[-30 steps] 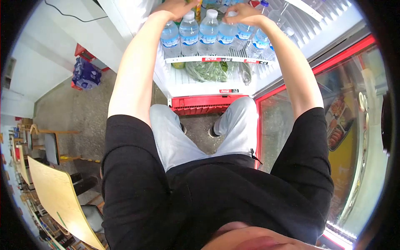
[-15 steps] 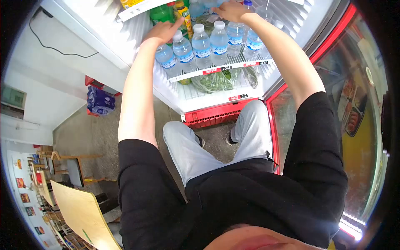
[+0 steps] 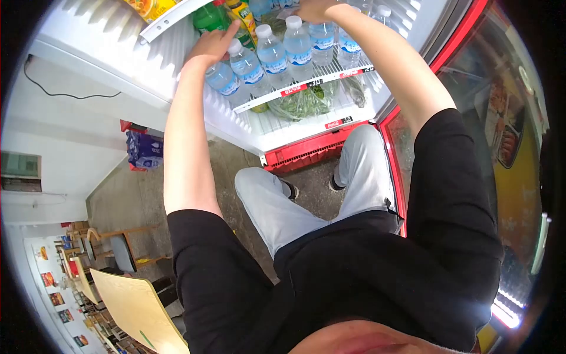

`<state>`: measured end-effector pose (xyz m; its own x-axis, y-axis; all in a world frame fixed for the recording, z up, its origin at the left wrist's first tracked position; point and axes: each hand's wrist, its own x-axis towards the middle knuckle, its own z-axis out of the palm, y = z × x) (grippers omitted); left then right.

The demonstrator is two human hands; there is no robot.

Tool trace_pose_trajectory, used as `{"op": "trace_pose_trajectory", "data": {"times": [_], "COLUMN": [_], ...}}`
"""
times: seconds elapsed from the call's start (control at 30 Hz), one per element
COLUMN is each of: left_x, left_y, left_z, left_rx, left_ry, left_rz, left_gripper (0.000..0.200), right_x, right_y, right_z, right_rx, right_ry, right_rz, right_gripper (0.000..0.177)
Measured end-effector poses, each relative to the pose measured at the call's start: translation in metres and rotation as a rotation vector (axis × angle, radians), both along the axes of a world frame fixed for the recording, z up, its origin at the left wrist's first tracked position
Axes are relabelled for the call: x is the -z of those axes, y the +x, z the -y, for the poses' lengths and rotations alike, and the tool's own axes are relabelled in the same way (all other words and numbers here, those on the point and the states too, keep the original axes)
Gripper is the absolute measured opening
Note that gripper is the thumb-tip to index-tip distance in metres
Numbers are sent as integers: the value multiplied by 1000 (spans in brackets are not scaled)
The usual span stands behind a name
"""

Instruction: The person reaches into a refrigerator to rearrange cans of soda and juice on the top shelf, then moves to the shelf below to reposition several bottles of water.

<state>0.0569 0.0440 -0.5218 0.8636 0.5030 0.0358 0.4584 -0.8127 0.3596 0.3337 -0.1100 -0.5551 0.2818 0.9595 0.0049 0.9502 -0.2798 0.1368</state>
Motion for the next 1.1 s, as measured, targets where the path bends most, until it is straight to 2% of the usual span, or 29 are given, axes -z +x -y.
{"op": "trace_pose_trajectory", "data": {"times": [0.1, 0.2, 0.33, 0.6, 0.73, 0.9, 1.1], "left_x": [3, 3, -2, 1, 4, 0, -2], "left_y": [2, 2, 2, 3, 0, -1, -2], "left_z": [-3, -5, -4, -6, 4, -1, 3], "left_rx": [21, 14, -1, 0, 2, -17, 37], "left_ry": [9, -41, -63, -36, 26, -31, 30], "left_rz": [8, 30, -27, 12, 51, -16, -7], "left_gripper": [92, 93, 95, 98, 90, 94, 95], "right_x": [3, -21, -24, -53, -49, -46, -37], "right_y": [9, -20, -30, -52, -53, -47, -36], "right_z": [2, 25, 31, 56, 57, 51, 48], "right_rx": [-51, 52, 88, 142, 131, 127, 75], "right_ry": [-33, 5, 1, -71, -66, -81, -125], "right_rz": [10, -127, -148, -280, -287, -329, -255], "right_gripper": [48, 49, 51, 48, 46, 45, 43]}}
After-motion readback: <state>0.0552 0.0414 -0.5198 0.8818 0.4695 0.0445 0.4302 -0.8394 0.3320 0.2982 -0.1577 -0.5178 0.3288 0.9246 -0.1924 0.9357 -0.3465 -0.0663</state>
